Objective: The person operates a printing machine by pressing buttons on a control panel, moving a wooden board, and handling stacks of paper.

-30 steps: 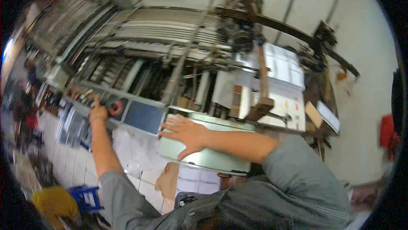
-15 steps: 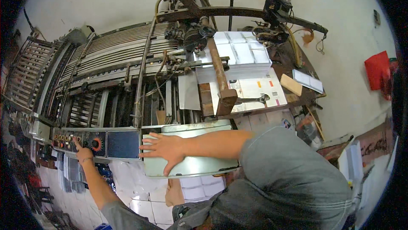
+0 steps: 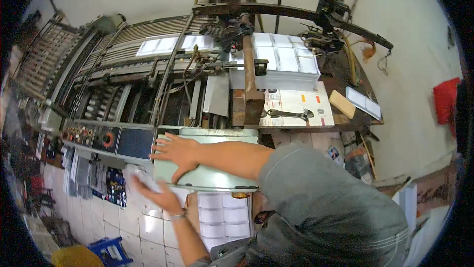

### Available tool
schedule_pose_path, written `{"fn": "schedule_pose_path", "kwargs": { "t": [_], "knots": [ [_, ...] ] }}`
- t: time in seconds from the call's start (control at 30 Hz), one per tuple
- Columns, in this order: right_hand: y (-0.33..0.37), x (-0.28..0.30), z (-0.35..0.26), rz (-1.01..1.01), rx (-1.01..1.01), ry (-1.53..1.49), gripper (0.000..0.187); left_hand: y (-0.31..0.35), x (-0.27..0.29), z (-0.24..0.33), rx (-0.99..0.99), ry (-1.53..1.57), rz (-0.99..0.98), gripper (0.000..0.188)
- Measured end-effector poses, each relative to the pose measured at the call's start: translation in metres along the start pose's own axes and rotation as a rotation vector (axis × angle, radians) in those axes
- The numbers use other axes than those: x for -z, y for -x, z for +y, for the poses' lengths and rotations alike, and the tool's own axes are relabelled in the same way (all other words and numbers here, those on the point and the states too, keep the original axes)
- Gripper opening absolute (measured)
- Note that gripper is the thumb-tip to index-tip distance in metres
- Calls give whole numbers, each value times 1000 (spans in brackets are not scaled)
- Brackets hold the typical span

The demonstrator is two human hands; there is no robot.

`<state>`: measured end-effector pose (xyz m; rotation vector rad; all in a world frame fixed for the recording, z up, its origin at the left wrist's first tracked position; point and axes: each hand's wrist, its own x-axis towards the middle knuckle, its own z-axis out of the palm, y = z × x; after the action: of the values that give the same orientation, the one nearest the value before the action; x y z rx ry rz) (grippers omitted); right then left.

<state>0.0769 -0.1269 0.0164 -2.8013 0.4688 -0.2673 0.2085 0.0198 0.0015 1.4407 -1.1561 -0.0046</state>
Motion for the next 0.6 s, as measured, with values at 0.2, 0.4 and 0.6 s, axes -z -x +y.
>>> {"fn": "schedule_pose_path", "kwargs": {
  "t": [0.2,0.4,0.6],
  "knots": [
    [7,7,-13,141,-22,32,104,124,-69,81,-78,200,-213,102],
    [47,8,20,563,148,-860,91,128,-102,112,-68,228,-221,113],
    [285,41,1,722,373,-855,76,132,-103,105,-152,-194,-309,90]
  ]
}}
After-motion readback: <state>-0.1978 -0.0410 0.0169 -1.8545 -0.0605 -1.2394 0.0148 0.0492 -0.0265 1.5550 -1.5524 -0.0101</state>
